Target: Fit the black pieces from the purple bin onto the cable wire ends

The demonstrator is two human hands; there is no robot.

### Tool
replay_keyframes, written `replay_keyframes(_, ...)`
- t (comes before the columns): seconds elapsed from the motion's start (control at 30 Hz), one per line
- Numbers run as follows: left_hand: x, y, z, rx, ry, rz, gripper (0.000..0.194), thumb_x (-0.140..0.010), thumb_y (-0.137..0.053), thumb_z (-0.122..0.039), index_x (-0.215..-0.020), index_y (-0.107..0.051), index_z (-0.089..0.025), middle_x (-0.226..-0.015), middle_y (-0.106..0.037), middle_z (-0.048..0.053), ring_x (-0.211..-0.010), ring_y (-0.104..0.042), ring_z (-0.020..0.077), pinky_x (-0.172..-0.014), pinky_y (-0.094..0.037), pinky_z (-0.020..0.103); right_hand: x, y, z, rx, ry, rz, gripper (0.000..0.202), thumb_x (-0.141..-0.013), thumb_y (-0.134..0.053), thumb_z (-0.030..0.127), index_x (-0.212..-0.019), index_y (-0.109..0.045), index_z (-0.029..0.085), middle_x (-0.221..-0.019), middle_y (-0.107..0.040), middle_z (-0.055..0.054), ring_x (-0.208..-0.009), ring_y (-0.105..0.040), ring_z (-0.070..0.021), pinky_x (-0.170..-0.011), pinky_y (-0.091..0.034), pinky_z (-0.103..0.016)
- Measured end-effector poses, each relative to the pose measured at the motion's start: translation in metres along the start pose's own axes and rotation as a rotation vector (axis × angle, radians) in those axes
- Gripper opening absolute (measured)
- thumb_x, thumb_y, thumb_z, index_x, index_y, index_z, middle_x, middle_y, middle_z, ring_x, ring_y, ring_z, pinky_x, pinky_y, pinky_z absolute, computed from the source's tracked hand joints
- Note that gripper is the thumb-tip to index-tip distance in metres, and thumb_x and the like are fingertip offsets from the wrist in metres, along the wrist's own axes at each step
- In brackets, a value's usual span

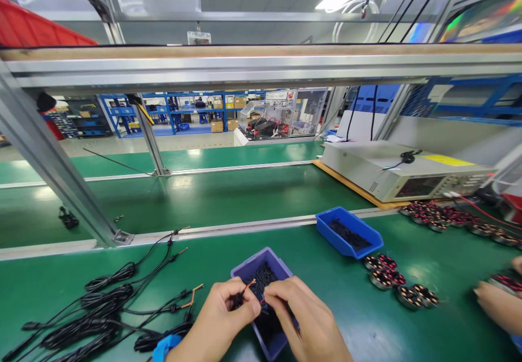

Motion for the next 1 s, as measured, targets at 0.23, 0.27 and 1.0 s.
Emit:
replay_keyframes(0.23,-0.0001,0.0003,0.0003,-0.012,-0.022,-0.006,0.032,-0.075,-0.072,-0.043,-0.062,-0.064,-0.016,-0.063,-0.052,-0.003,-0.062,-0.043,0.0129,-0.059,-0.03,0.025,0.0005,0.0036,-0.0015,0.014,-0.019,-0.018,0.018,-0.099,-0.045,0.009,-0.097,-0.057,0.022,-0.079,-0.067,-0.002,-0.069,-0.064,-0.0158,-0.065,-0.054,-0.026)
replay_keyframes(0.27,-0.0002,0.0005,0.0005,-0.017,-0.024,-0.006,0.03,-0.075,-0.072,-0.042,-0.062,-0.064,-0.016,-0.064,-0.053,-0.002,-0.063,-0.044,0.0134,-0.06,-0.031,0.026,0.0008,0.004,-0.0019,0.014,-0.023,-0.02,0.018,-0.099,-0.045,0.009,-0.097,-0.057,0.022,-0.079,-0.067,-0.002,-0.069,-0.064,-0.0158,-0.065,-0.054,-0.026)
replay_keyframes(1.0,0.0,0.0009,-0.0004,-0.04,-0.032,-0.008,0.028,-0.078,-0.07,-0.038,-0.062,-0.064,-0.017,-0.064,-0.053,-0.002,-0.065,-0.044,0.0141,-0.063,-0.033,0.026,-0.0022,0.0039,-0.0002,0.01,0.01,-0.028,0.02,-0.099,-0.044,0.007,-0.097,-0.058,0.022,-0.077,-0.067,-0.002,-0.067,-0.065,-0.0153,-0.064,-0.055,-0.025)
Point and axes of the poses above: each hand's wrist, its own x-axis away from the middle knuckle, its own y-axis out of the back of the hand, z = x × y, the point moved 1 cm from there along -x, towards the middle knuckle
